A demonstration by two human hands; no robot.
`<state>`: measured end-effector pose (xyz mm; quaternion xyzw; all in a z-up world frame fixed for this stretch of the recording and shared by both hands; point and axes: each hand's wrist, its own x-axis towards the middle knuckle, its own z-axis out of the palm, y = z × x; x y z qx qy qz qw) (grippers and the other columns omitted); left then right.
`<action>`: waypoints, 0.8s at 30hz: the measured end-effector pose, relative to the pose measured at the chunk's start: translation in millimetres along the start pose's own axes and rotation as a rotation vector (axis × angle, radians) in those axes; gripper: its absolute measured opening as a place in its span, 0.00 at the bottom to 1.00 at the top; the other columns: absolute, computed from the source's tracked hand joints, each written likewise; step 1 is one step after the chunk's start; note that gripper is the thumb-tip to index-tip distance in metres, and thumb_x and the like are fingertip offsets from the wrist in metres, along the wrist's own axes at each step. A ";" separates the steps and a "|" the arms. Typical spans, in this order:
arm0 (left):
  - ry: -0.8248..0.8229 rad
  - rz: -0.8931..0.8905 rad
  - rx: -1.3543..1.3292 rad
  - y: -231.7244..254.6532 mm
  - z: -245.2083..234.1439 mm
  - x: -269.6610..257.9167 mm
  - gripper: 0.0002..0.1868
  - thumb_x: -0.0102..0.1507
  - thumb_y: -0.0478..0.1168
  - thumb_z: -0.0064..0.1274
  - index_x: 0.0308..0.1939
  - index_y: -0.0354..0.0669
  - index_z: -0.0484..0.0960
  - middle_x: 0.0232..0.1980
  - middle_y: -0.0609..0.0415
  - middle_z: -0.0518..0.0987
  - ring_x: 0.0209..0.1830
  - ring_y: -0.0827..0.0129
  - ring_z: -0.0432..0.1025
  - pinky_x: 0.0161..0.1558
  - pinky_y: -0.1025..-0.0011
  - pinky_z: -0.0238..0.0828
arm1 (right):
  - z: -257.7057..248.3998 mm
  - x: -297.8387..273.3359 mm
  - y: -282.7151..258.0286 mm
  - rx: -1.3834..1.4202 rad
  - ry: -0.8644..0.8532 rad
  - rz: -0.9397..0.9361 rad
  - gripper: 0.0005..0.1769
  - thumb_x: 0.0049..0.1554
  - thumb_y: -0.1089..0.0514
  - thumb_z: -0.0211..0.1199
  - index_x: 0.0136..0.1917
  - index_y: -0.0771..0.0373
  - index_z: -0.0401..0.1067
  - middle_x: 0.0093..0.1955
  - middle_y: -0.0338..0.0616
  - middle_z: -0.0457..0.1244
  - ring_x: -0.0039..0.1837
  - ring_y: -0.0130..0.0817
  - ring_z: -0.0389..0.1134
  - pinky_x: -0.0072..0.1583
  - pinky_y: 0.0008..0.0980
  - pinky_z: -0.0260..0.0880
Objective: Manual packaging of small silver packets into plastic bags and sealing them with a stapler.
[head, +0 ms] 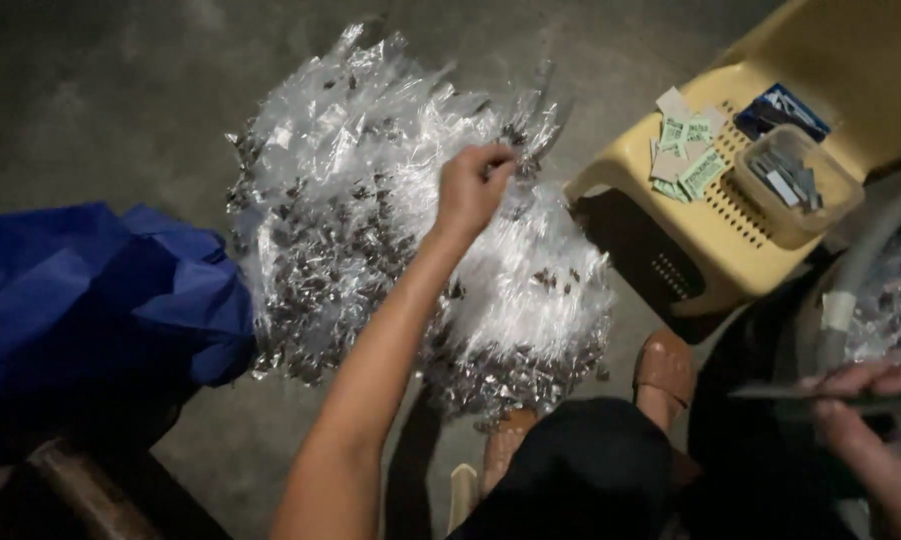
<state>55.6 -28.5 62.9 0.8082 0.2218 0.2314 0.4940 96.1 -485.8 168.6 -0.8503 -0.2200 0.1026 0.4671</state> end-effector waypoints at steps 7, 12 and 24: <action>-0.313 -0.232 1.111 -166.3 60.5 -4.2 0.16 0.61 0.52 0.60 0.49 0.55 0.84 0.54 0.51 0.77 0.56 0.54 0.70 0.57 0.52 0.61 | -27.7 5.4 45.4 -0.217 -0.029 0.178 0.13 0.63 0.60 0.62 0.60 0.67 0.75 0.43 0.47 0.66 0.43 0.36 0.65 0.54 0.28 0.61; -0.170 -0.203 1.034 -162.4 55.2 -22.1 0.10 0.56 0.35 0.57 0.41 0.49 0.83 0.45 0.51 0.79 0.46 0.54 0.71 0.52 0.56 0.61 | -32.8 8.2 57.5 -0.266 -0.005 0.128 0.06 0.60 0.67 0.67 0.51 0.70 0.72 0.54 0.48 0.67 0.56 0.38 0.69 0.63 0.33 0.64; -0.133 -0.050 0.397 112.0 -36.0 -72.4 0.07 0.65 0.34 0.55 0.42 0.43 0.72 0.28 0.59 0.74 0.19 0.76 0.64 0.30 0.77 0.67 | 71.9 19.0 -115.9 -0.076 0.097 -0.097 0.13 0.55 0.70 0.71 0.52 0.66 0.72 0.51 0.49 0.69 0.55 0.38 0.71 0.64 0.36 0.71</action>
